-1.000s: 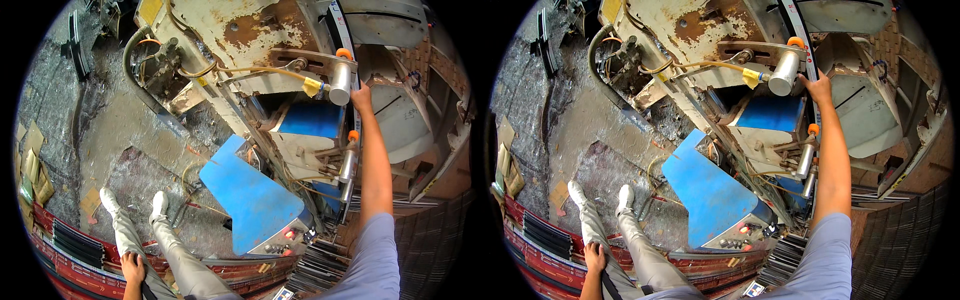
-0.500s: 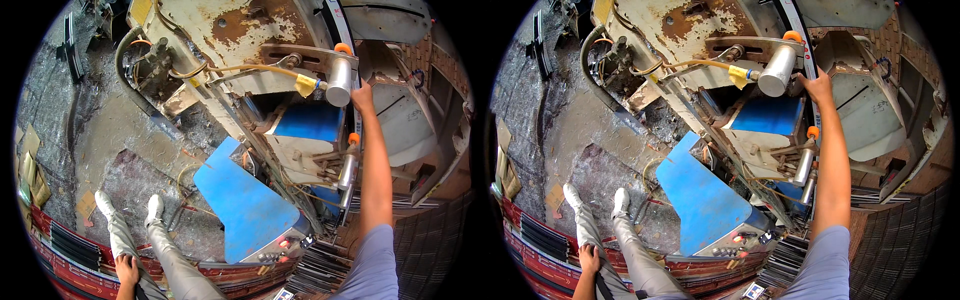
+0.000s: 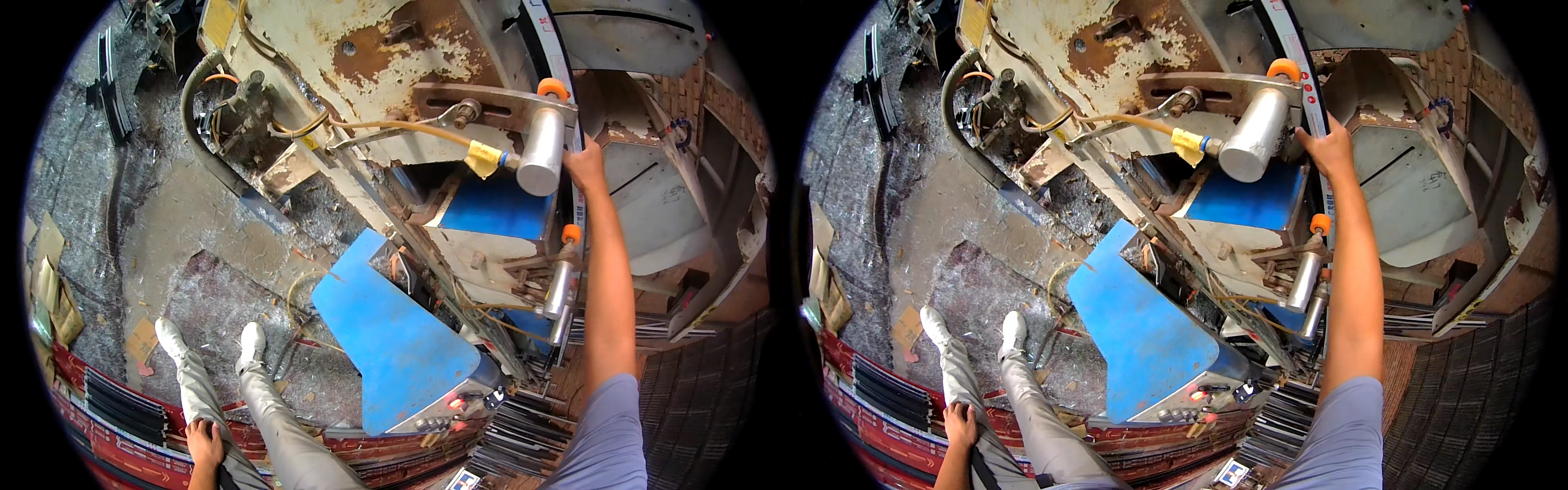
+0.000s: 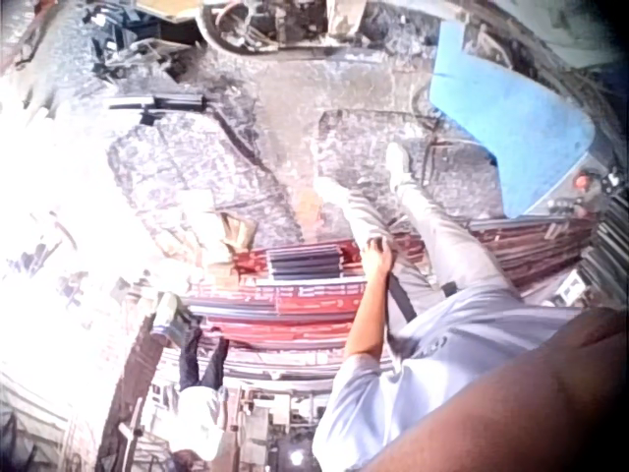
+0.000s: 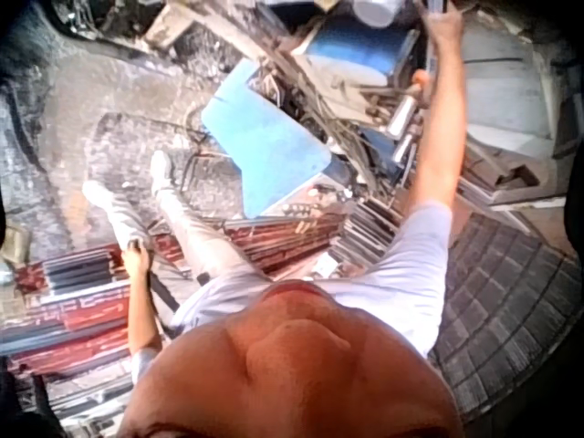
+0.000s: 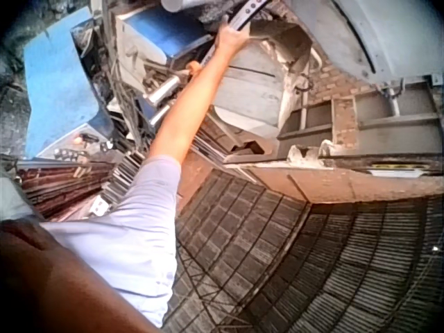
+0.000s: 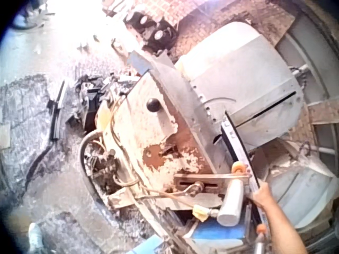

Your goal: The person operates a metal cutting saw to cut several long metal profiles. They load the profiles into the machine, operate the controls to cut them, and then remove the cut pieces. The person also uses a tape measure to measure the profiles before cutting.

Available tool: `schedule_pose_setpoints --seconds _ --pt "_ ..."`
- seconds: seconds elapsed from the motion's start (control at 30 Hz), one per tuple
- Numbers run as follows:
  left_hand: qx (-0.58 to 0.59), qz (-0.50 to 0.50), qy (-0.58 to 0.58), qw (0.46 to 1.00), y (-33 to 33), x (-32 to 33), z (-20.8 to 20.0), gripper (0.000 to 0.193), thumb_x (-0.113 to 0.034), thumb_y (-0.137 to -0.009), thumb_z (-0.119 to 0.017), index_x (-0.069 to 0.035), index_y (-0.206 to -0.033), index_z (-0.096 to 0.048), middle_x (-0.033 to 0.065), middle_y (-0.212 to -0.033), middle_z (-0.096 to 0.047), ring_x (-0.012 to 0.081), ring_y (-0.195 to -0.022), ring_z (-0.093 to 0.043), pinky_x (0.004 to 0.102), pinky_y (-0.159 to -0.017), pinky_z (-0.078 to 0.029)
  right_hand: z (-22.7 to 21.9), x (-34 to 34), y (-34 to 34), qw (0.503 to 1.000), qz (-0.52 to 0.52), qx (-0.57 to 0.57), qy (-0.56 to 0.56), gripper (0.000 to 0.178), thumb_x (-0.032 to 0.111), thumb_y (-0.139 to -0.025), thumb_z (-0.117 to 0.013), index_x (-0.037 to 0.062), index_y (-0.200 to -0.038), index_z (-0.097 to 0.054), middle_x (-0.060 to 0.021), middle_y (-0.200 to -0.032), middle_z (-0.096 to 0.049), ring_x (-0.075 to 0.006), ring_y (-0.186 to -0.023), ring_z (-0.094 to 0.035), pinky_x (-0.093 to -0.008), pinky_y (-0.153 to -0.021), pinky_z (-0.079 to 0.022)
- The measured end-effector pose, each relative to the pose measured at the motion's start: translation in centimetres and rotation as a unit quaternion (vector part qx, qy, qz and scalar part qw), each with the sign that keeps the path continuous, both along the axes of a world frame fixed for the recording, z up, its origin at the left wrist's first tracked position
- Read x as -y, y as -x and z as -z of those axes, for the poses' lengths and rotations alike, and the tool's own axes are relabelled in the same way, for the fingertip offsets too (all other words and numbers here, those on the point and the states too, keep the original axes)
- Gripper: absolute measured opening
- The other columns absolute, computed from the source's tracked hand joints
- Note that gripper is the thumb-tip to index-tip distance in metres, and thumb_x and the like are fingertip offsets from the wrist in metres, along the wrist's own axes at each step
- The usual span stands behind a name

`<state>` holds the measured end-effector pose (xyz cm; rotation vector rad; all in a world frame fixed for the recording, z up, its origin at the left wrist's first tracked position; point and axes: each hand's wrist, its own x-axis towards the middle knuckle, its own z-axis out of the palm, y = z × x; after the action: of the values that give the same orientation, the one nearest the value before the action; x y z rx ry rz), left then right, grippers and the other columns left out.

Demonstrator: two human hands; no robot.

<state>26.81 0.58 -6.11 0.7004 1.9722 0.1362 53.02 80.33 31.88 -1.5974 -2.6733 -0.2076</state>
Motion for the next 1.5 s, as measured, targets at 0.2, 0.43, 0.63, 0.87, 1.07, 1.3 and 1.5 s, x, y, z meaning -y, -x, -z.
schedule_pose_setpoints --seconds 0.2,0.43,0.63,0.87,1.07,1.3,1.5 --pt "0.090 0.129 0.005 0.988 -0.6 -5.8 -2.6 0.044 -0.035 -0.082 -0.069 -0.002 -0.110 -0.064 0.0216 -0.114 -0.063 0.0388 -0.108 -0.057 0.0465 -0.096 -0.045 -0.1 -1.4 -2.8 0.995 -0.026 0.050 -0.083 0.074 0.045 -0.071 -0.080 0.0011 -0.127 -0.059 -0.0207 -0.120 -0.064 -0.0357 -0.110 -0.063 -0.0427 -0.093 -0.050" --pt "0.181 0.396 -0.452 0.779 -1.9 -35.5 -21.7 0.039 -0.028 -0.086 -0.067 -0.006 -0.117 -0.060 0.0165 -0.112 -0.061 0.0356 -0.102 -0.059 0.0447 -0.087 -0.050 -1.4 0.3 -0.1 0.996 0.054 0.054 -0.054 0.076 0.048 -0.071 -0.077 0.0067 -0.132 -0.057 -0.0174 -0.128 -0.060 -0.0348 -0.113 -0.061 -0.0433 -0.096 -0.050" --pt "0.059 0.442 -0.661 0.603 -3.5 -58.6 -39.7 0.067 -0.027 -0.075 -0.077 -0.005 -0.133 -0.050 0.0168 -0.122 -0.057 0.0351 -0.114 -0.054 0.0428 -0.096 -0.048 -2.4 1.0 -0.9 0.996 0.079 0.035 0.001 0.078 0.047 -0.070 -0.078 0.0085 -0.133 -0.054 -0.0159 -0.135 -0.056 -0.0331 -0.118 -0.059 -0.0439 -0.100 -0.048" --pt "-0.077 0.514 -0.644 0.561 -11.6 -75.8 -43.1 0.133 -0.041 -0.049 -0.092 -0.004 -0.153 -0.017 0.0173 -0.147 -0.041 0.0344 -0.139 -0.035 0.0425 -0.116 -0.029 -1.4 -0.2 -1.9 0.999 0.004 -0.022 -0.044 0.045 0.040 -0.072 -0.071 0.0103 -0.105 -0.067 -0.0168 -0.106 -0.069 -0.0349 -0.097 -0.067 -0.0460 -0.082 -0.054" --pt "-0.094 0.583 -0.475 0.652 -12.5 -80.0 -43.5 0.136 -0.037 -0.042 -0.095 -0.038 -0.153 -0.015 0.0176 -0.135 -0.049 0.0409 -0.119 -0.055 0.0493 -0.097 -0.049 -2.6 -0.2 -1.7 0.998 -0.012 -0.015 0.057 0.039 0.031 -0.068 -0.075 0.0060 -0.098 -0.070 -0.0152 -0.107 -0.069 -0.0313 -0.100 -0.067 -0.0422 -0.084 -0.055" --pt "-0.164 0.542 -0.492 0.661 -13.8 -80.6 -42.5 0.137 -0.044 -0.036 -0.096 -0.011 -0.148 -0.025 0.0178 -0.133 -0.051 0.0389 -0.120 -0.055 0.0443 -0.099 -0.048 -1.4 -0.4 -2.3 0.995 -0.007 -0.089 -0.040 0.033 0.024 -0.065 -0.076 0.0064 -0.092 -0.070 -0.0161 -0.109 -0.067 -0.0298 -0.102 -0.066 -0.0435 -0.082 -0.055" --pt "-0.152 0.583 -0.388 0.697 -15.1 -80.7 -44.6 0.132 -0.039 -0.047 -0.092 -0.016 -0.155 -0.020 0.0197 -0.125 -0.062 0.0396 -0.113 -0.061 0.0464 -0.097 -0.050 -1.7 0.7 -2.2 0.998 0.066 0.007 -0.014 0.036 0.025 -0.068 -0.075 0.0033 -0.096 -0.072 -0.0182 -0.114 -0.065 -0.0270 -0.109 -0.061 -0.0433 -0.089 -0.051"
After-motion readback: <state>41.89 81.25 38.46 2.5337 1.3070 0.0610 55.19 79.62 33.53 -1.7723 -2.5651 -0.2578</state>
